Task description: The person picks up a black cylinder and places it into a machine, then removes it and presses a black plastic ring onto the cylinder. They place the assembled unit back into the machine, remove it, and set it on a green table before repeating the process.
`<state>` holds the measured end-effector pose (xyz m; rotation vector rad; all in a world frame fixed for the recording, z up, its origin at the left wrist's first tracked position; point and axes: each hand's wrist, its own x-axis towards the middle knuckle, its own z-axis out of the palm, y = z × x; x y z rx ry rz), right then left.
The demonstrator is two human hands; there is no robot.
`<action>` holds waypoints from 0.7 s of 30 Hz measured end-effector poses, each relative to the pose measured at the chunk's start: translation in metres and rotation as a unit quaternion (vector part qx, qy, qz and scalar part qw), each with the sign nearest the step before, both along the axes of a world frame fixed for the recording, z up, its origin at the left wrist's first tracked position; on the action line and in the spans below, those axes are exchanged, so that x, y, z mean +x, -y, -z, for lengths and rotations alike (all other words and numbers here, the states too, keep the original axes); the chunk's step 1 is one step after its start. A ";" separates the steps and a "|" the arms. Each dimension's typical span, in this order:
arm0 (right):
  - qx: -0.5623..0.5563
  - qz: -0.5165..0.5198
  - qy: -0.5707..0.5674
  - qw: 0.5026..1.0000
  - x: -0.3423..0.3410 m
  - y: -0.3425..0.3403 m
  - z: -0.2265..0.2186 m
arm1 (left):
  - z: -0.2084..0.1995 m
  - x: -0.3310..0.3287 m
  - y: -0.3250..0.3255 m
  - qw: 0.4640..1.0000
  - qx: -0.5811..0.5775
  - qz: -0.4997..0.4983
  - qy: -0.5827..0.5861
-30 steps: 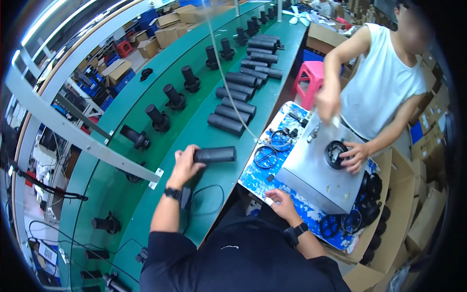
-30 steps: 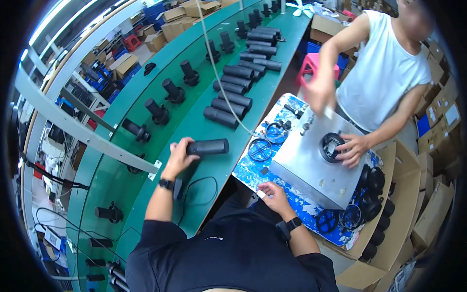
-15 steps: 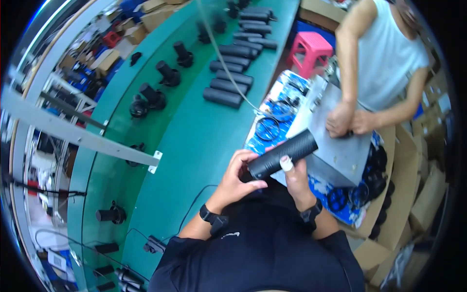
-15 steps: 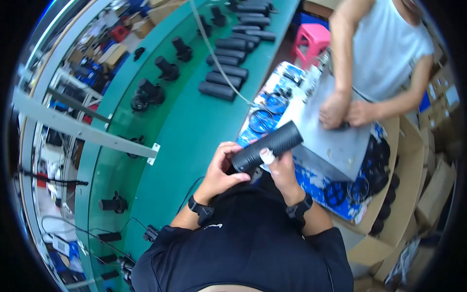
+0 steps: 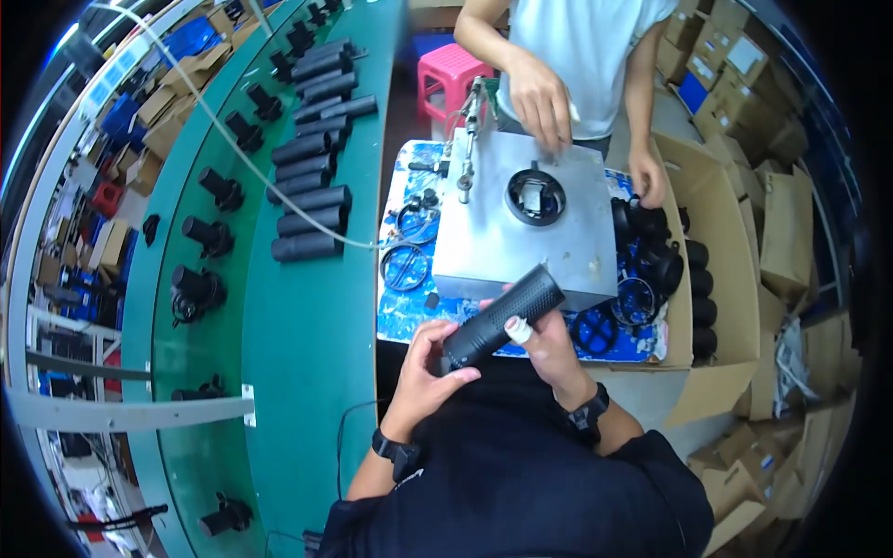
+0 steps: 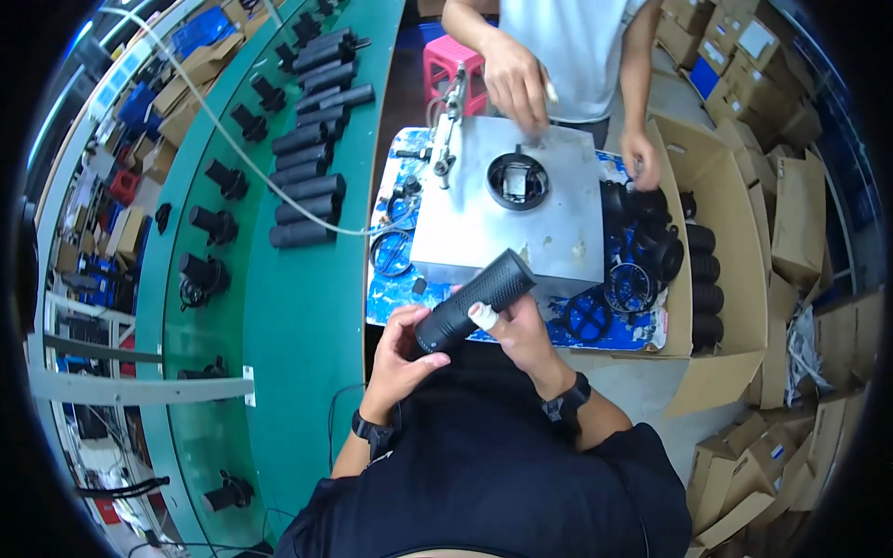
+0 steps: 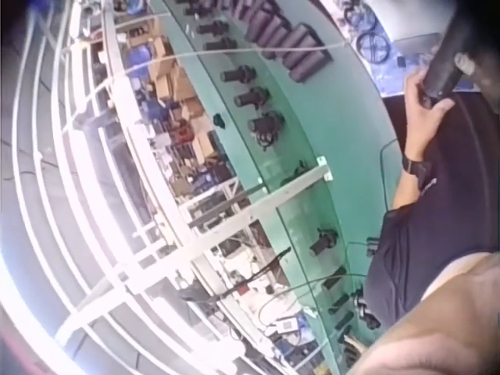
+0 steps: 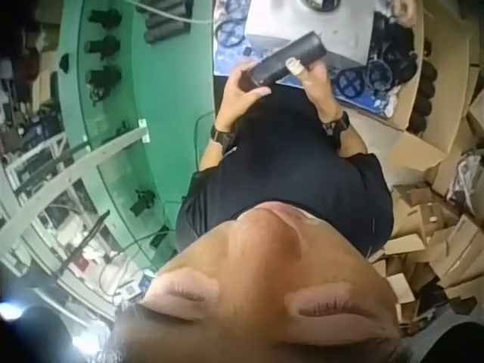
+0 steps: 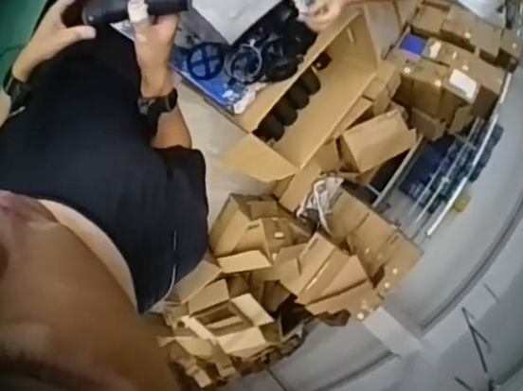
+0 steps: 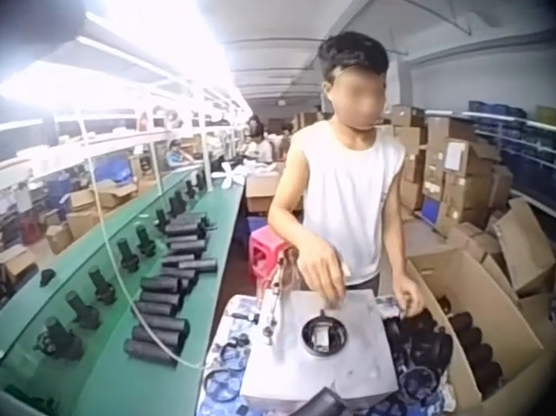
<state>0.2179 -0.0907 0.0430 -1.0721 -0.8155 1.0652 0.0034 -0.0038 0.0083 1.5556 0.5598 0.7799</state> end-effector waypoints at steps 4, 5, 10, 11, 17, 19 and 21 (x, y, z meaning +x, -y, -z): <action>-0.075 -0.004 -0.023 0.997 0.011 0.004 -0.011 | -0.002 0.005 -0.003 0.999 0.029 0.029 -0.020; -0.107 -0.009 -0.032 0.994 0.013 0.004 -0.016 | -0.004 0.008 -0.005 0.999 0.032 0.035 -0.017; 0.112 0.162 0.213 0.957 0.101 -0.052 -0.061 | -0.013 0.011 -0.014 0.998 -0.043 0.039 -0.003; 0.096 0.191 0.276 0.937 0.125 -0.065 -0.067 | -0.012 0.011 -0.017 0.999 -0.038 0.033 -0.007; -0.040 0.191 0.394 0.898 0.173 -0.108 -0.061 | 0.007 -0.004 -0.013 0.999 -0.050 0.000 0.004; -0.044 0.188 0.433 0.881 0.168 -0.113 -0.059 | 0.014 -0.016 -0.016 0.996 -0.075 -0.038 -0.004; -0.085 0.203 0.480 0.849 0.154 -0.118 -0.062 | 0.018 -0.020 -0.018 0.994 -0.090 -0.053 -0.010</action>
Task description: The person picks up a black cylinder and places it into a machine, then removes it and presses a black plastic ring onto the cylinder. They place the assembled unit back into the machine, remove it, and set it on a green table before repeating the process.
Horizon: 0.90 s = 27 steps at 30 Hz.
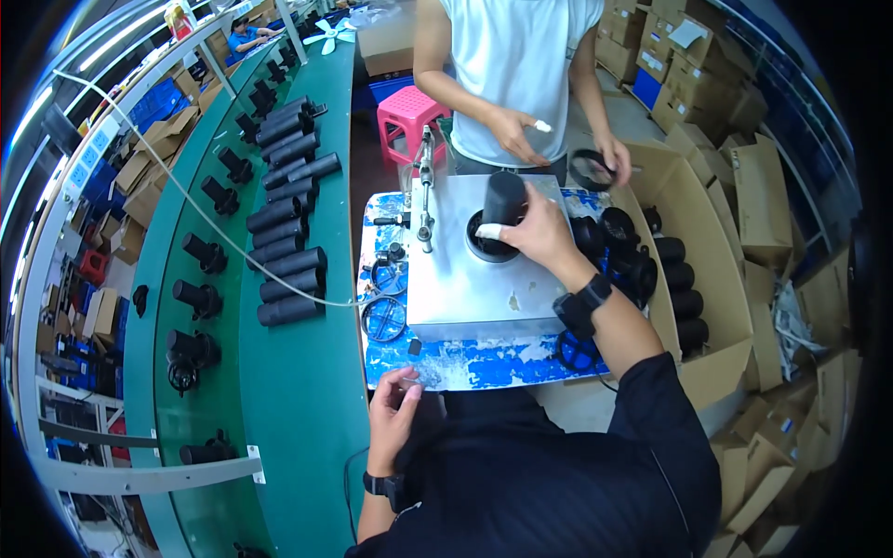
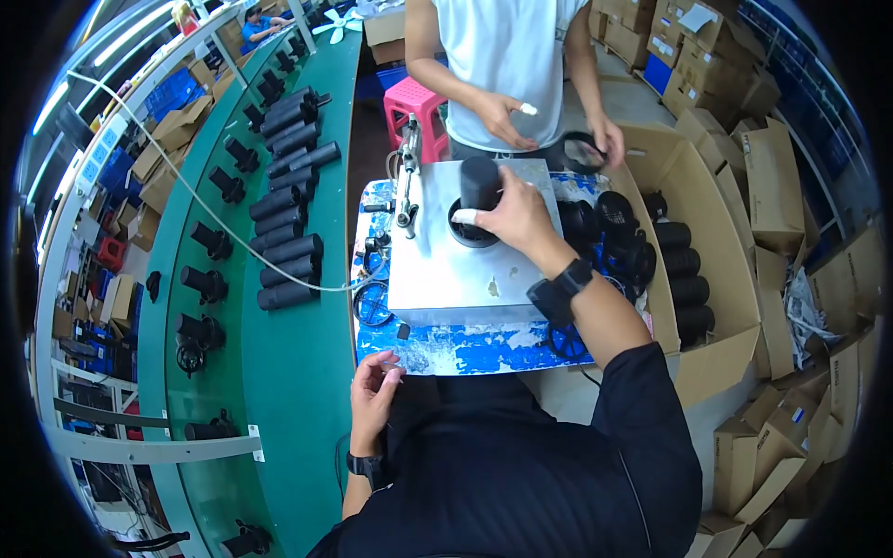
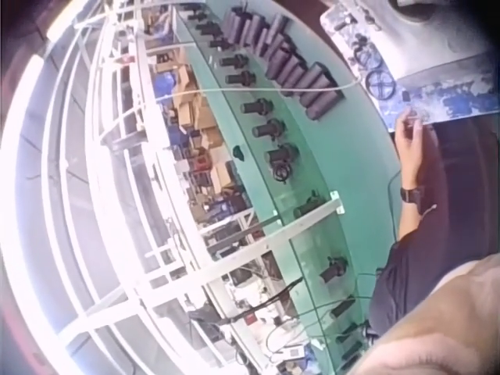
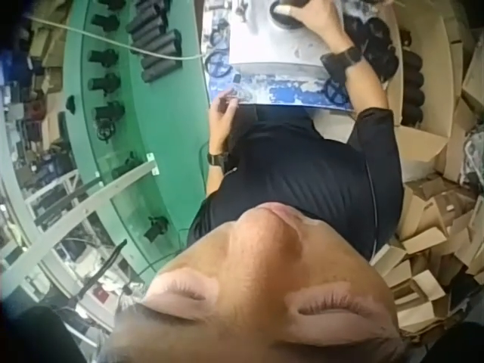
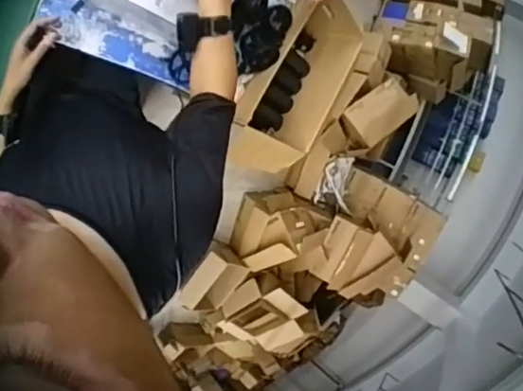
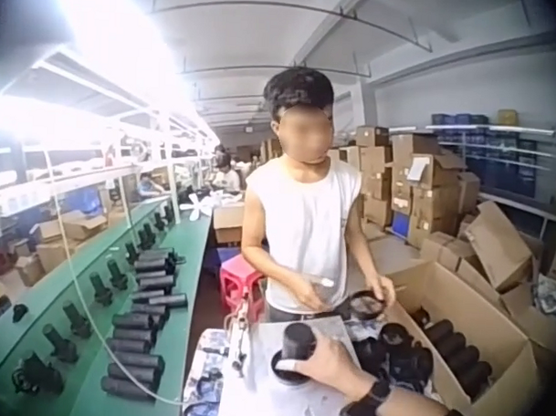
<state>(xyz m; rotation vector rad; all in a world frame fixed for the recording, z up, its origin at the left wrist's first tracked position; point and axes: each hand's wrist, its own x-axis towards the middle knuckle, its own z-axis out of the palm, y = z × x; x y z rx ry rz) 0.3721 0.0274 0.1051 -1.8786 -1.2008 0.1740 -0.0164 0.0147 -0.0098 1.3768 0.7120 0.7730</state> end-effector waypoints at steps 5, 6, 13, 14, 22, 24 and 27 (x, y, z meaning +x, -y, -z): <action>-0.039 0.079 0.126 0.988 -0.006 -0.016 0.011 | -0.004 0.002 -0.018 0.999 0.024 -0.016 -0.026; -0.021 0.083 0.142 0.986 -0.003 -0.018 0.015 | -0.006 0.003 -0.023 0.999 0.029 -0.014 -0.033; -0.031 -0.151 0.020 0.988 0.040 -0.010 0.009 | -0.039 0.034 -0.110 0.975 0.213 0.016 -0.058; -0.034 -0.194 -0.011 0.980 0.043 -0.008 0.007 | -0.043 0.046 -0.128 0.966 0.248 0.021 -0.063; -0.019 0.008 0.057 0.998 0.004 -0.006 0.009 | -0.024 0.123 -0.257 0.901 0.391 -0.002 -0.189; -0.013 -0.068 0.036 0.997 0.024 -0.013 0.004 | -0.005 0.132 -0.280 0.880 0.436 -0.025 -0.185; -0.014 -0.203 -0.015 0.979 0.044 -0.011 -0.001 | 0.008 0.146 -0.289 0.892 0.406 -0.002 -0.199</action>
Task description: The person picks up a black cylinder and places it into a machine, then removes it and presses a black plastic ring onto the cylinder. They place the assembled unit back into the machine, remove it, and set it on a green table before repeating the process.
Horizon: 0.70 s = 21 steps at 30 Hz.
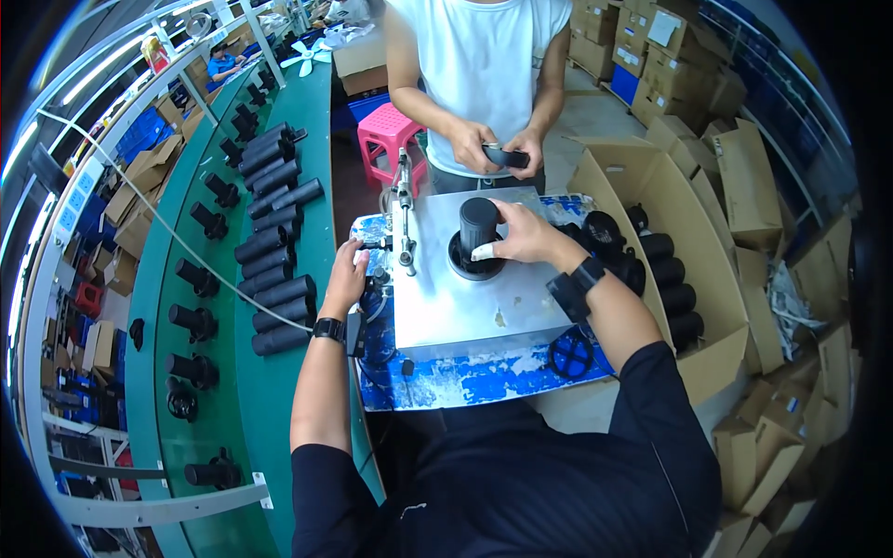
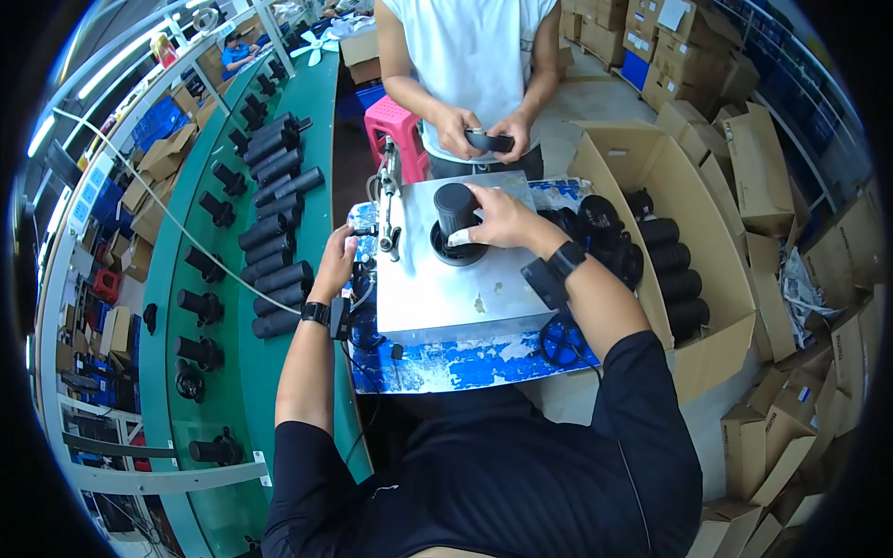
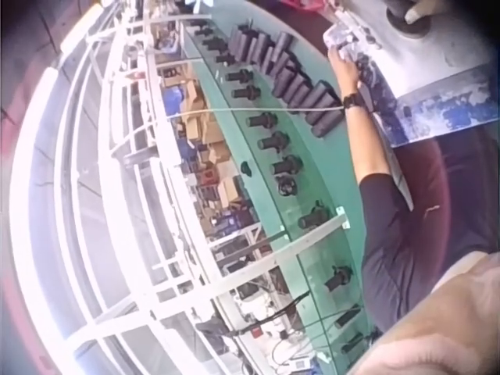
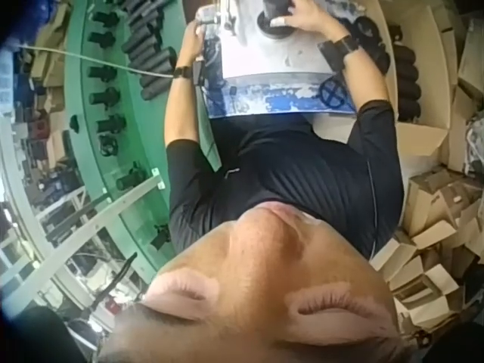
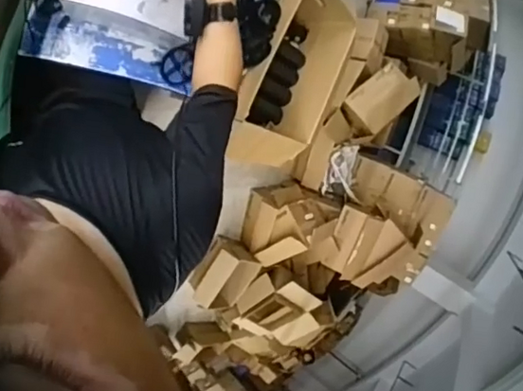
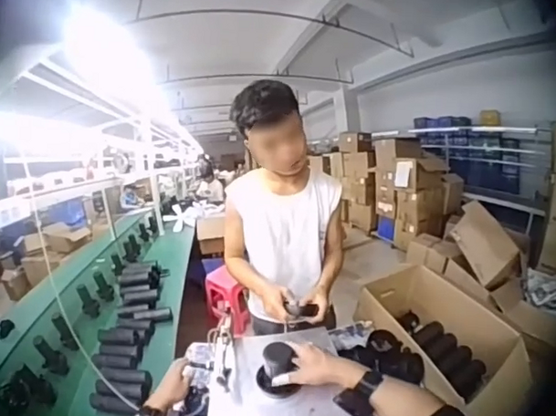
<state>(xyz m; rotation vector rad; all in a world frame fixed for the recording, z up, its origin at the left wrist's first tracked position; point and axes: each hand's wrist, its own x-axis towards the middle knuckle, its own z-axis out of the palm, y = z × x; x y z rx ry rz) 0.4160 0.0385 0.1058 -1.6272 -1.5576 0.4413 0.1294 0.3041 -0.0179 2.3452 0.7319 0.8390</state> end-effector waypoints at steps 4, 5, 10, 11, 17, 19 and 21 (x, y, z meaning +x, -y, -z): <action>-0.016 0.053 0.025 0.998 -0.014 0.005 0.004 | 0.004 0.005 -0.005 0.998 -0.058 0.002 -0.032; 0.005 0.094 0.036 0.995 -0.021 0.008 0.011 | 0.002 0.007 -0.004 0.996 -0.077 0.001 -0.043; 0.051 0.181 0.066 0.980 -0.036 0.008 0.016 | -0.005 0.012 -0.005 1.000 -0.011 0.000 -0.003; 0.051 0.187 0.070 0.978 -0.036 0.009 0.015 | -0.007 0.012 -0.003 0.999 -0.040 0.002 -0.032; 0.039 0.170 0.047 0.984 -0.041 0.008 0.020 | -0.027 -0.013 0.029 0.996 -0.070 -0.050 0.000; 0.032 0.173 0.032 0.984 -0.042 0.009 0.020 | -0.050 -0.026 0.072 0.992 -0.059 -0.083 0.076; 0.068 0.174 0.059 0.981 -0.033 0.011 0.023 | -0.074 -0.045 0.121 0.979 -0.081 -0.085 0.169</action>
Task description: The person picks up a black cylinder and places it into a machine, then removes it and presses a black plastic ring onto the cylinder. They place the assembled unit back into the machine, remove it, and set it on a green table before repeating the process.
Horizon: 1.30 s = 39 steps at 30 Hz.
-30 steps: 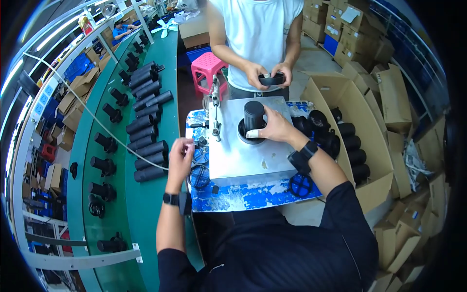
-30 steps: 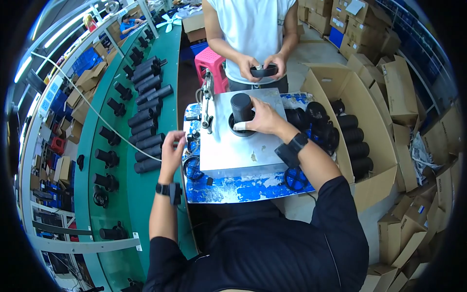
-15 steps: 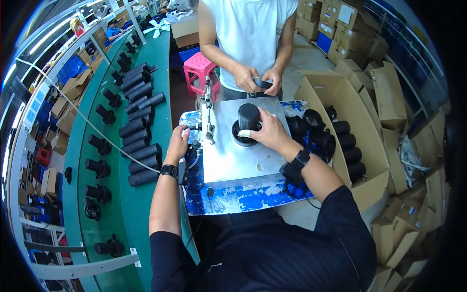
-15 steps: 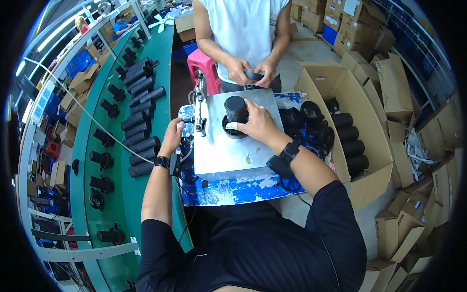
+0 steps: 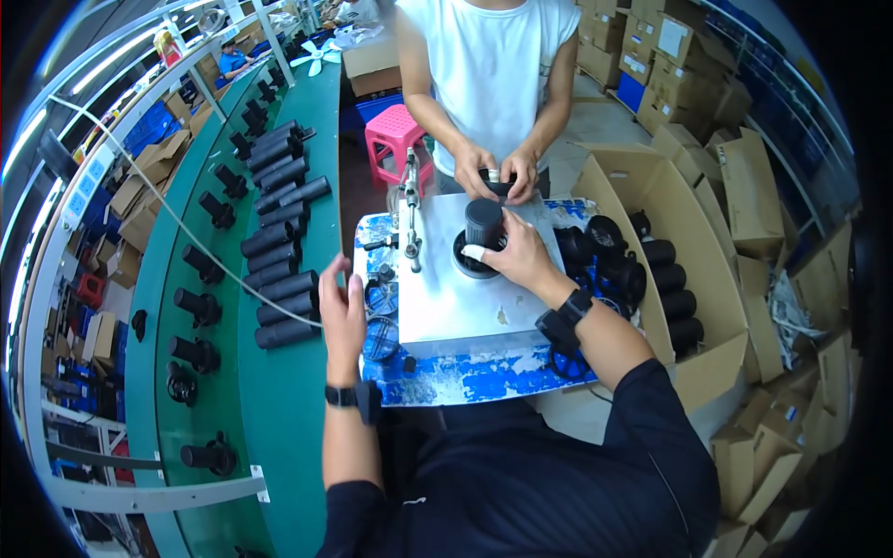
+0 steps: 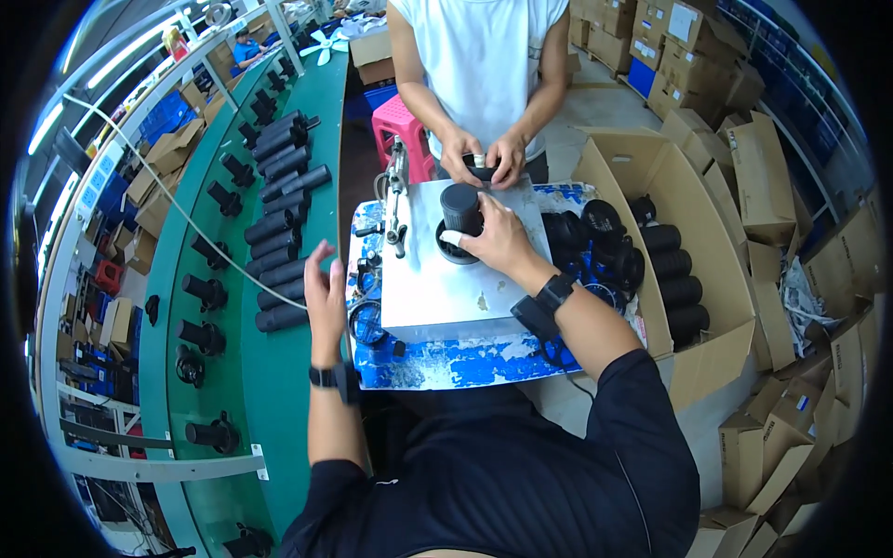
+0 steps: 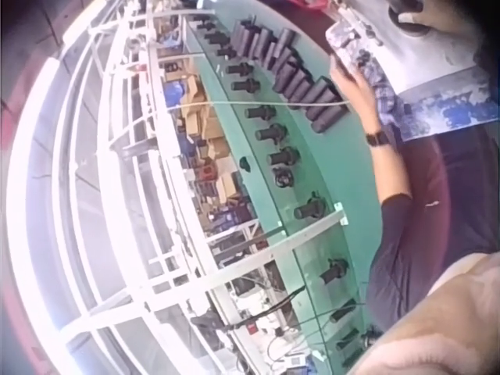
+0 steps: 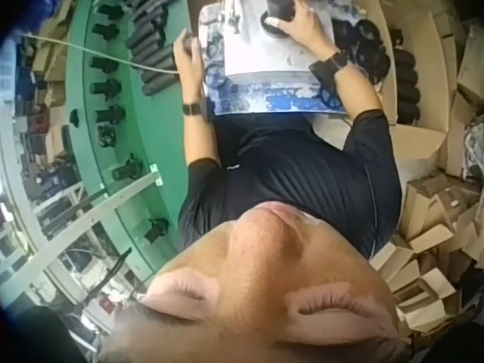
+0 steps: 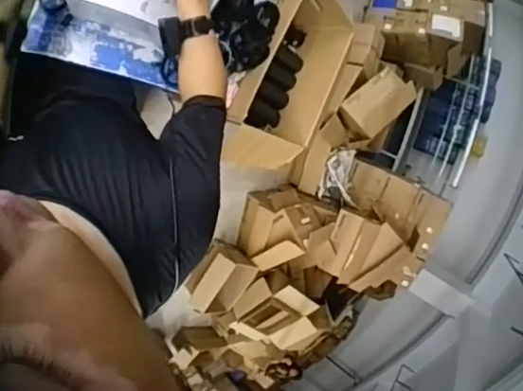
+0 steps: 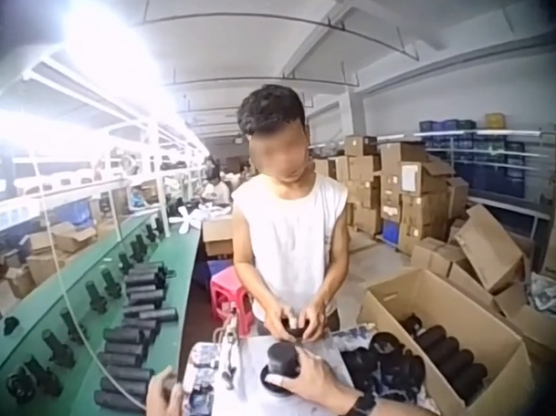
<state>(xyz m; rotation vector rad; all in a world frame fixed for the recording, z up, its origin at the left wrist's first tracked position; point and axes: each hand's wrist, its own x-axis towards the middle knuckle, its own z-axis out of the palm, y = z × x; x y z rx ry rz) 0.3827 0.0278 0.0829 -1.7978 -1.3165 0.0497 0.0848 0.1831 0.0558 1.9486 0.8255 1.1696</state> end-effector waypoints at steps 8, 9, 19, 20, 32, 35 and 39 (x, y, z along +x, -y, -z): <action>0.375 -0.257 -0.342 0.822 -0.072 0.032 -0.185 | 0.011 -0.159 0.135 0.997 -0.079 0.019 -0.001; 0.291 -0.356 -0.397 0.794 -0.091 0.036 -0.177 | 0.007 -0.162 0.139 0.998 -0.058 0.016 0.020; 0.076 -0.399 0.077 0.911 -0.287 0.015 0.029 | -0.018 -0.204 0.147 0.980 0.087 -0.166 -0.073; 0.096 -0.371 0.075 0.921 -0.290 0.014 0.037 | -0.020 -0.221 0.131 0.969 0.074 -0.222 -0.084; -0.138 -0.377 -0.177 0.899 -0.218 0.032 0.186 | 0.023 -0.422 -0.130 0.732 -0.084 -0.561 -0.377; -0.135 -0.359 -0.178 0.906 -0.211 0.035 0.188 | 0.017 -0.378 -0.144 0.678 -0.008 -0.558 -0.478; -0.142 -0.366 -0.174 0.903 -0.208 0.028 0.183 | 0.003 -0.303 -0.145 0.795 0.156 -0.309 -0.499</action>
